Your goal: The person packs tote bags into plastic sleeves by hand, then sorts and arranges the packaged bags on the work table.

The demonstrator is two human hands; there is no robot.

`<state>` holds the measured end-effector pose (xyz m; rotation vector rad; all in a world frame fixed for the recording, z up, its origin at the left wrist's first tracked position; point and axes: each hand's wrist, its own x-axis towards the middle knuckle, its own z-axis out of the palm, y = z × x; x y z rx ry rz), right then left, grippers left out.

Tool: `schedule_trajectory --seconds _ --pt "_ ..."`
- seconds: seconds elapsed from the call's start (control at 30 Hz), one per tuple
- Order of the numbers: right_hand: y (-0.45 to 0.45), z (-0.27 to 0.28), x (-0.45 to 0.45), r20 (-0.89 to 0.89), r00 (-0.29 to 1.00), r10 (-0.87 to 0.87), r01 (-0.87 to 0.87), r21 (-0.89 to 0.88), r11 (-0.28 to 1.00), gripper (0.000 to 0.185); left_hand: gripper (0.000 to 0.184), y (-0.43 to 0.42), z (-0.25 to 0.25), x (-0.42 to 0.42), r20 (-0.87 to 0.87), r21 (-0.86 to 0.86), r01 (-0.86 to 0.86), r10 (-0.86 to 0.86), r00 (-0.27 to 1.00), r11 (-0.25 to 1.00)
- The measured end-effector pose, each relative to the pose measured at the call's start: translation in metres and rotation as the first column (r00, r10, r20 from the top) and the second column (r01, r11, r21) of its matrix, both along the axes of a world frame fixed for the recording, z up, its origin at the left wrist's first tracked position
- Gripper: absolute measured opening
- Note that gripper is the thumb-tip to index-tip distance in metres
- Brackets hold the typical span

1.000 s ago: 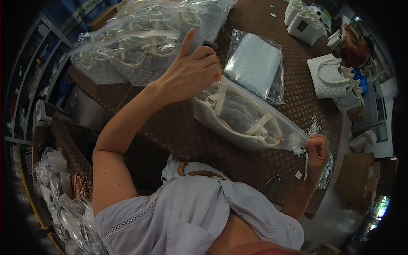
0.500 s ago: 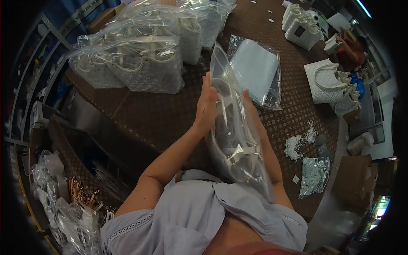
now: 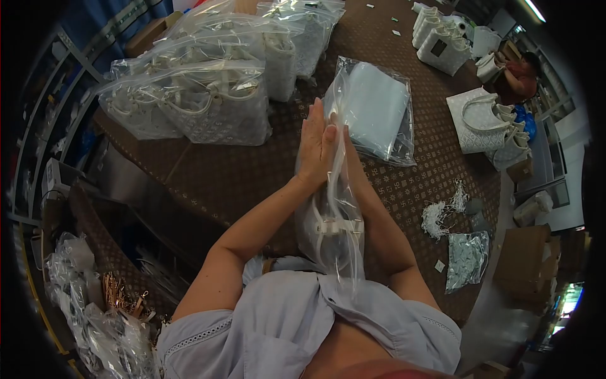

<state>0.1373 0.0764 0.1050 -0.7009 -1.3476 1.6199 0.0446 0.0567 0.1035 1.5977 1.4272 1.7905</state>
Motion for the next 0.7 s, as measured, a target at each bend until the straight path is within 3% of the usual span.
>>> schedule_trajectory --seconds 0.07,0.1,0.13,0.17,0.2,0.23,0.27,0.33,0.53,0.63,0.7 --pt "-0.02 0.04 0.016 -0.082 0.996 -0.03 0.027 -0.037 0.999 0.064 0.056 0.001 0.023 -0.016 -0.056 0.098 -0.012 0.017 0.998 0.995" --pt "-0.032 0.062 0.034 0.249 0.938 -0.243 0.122 0.419 0.9 0.057 0.056 0.0 0.047 -0.033 -0.37 0.146 0.145 -0.082 0.925 0.979" --pt "-0.04 0.079 0.044 0.405 0.734 -0.546 0.029 0.784 0.62 0.049 0.059 -0.004 0.069 -0.044 -0.65 0.127 0.298 -0.148 0.746 0.946" --pt "-0.044 0.093 0.045 0.405 0.737 -0.541 0.021 0.787 0.617 0.049 0.047 -0.001 0.089 -0.049 -0.743 0.035 0.406 -0.248 0.622 0.913" --pt "-0.049 0.104 0.046 0.596 0.632 -0.496 -0.091 0.692 0.716 0.038 0.047 0.003 0.104 -0.052 -0.741 0.042 0.399 -0.239 0.628 0.916" --pt "-0.05 0.111 0.048 0.756 0.495 -0.429 -0.182 0.573 0.799 0.028 0.035 0.007 0.118 -0.055 -0.828 -0.13 0.48 -0.361 0.428 0.867" --pt "-0.048 0.112 0.051 0.75 0.498 -0.435 -0.198 0.587 0.785 0.028 0.025 0.01 0.126 -0.058 -0.863 -0.307 0.509 -0.461 0.207 0.804" --pt "-0.047 0.109 0.053 0.632 0.553 -0.543 -0.14 0.713 0.688 0.02 0.015 0.012 0.134 -0.061 -0.863 -0.259 0.542 -0.444 0.243 0.799" --pt "-0.049 0.131 0.065 0.613 0.679 -0.404 -0.258 0.714 0.65 0.009 0.011 -0.007 0.14 -0.078 -0.889 -0.014 0.593 -0.282 0.361 0.805" --pt "-0.051 0.134 0.065 0.654 0.682 -0.329 -0.35 0.686 0.638 0.008 0.009 -0.027 0.136 -0.11 -0.875 -0.011 0.458 -0.23 0.425 0.889" --pt "-0.055 0.131 0.058 0.645 0.715 -0.269 -0.368 0.675 0.64 0.008 0.008 -0.04 0.131 -0.136 -0.872 -0.04 0.259 -0.16 0.462 0.965"
